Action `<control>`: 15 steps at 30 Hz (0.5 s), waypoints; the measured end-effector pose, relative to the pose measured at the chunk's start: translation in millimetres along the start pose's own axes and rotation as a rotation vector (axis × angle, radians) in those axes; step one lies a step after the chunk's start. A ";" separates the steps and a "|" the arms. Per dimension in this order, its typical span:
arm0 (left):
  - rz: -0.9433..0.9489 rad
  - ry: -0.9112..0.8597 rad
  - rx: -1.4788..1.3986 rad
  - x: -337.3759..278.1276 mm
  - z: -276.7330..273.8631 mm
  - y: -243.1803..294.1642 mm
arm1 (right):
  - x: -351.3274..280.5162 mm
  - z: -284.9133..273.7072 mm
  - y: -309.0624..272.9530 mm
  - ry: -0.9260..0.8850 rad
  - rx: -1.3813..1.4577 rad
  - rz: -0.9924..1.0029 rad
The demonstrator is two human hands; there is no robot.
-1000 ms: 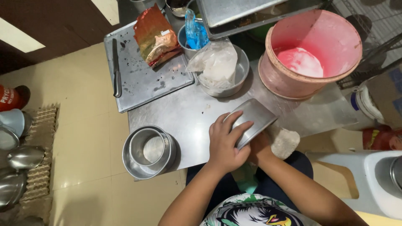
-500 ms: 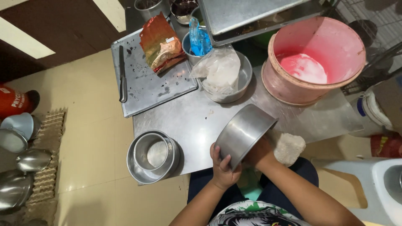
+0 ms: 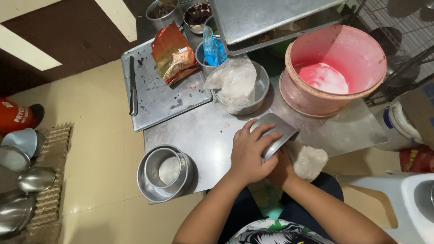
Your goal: Wiping and stacking metal baking pans using a cloth.
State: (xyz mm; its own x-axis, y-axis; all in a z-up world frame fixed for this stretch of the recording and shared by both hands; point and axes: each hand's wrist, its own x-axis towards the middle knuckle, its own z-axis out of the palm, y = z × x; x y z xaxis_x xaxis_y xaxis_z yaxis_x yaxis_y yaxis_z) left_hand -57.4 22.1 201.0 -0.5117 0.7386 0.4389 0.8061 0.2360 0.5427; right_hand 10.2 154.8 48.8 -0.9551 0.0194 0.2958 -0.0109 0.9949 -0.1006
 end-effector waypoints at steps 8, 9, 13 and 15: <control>0.038 0.127 -0.073 -29.5 -8.6 -5.6 | -9.3 15.9 0.6 -0.096 0.123 0.050; 0.034 0.148 -0.072 -35.7 -7.3 -6.8 | -12.7 23.0 0.6 -0.073 0.051 0.043; 0.005 0.190 -0.075 -49.6 -3.2 -10.1 | -11.9 21.7 -1.6 -0.116 -0.054 0.027; 0.007 0.201 -0.069 -50.5 -2.5 -9.5 | -10.0 19.2 -4.6 -0.169 -0.027 0.054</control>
State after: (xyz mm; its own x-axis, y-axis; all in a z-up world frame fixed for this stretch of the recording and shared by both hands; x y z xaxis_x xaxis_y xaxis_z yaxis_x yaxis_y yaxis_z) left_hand -39.9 -19.0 175.5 -0.5604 0.5978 0.5732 0.7913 0.1823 0.5836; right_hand 14.1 148.1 28.0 -0.9902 0.0581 0.1270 0.0474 0.9952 -0.0857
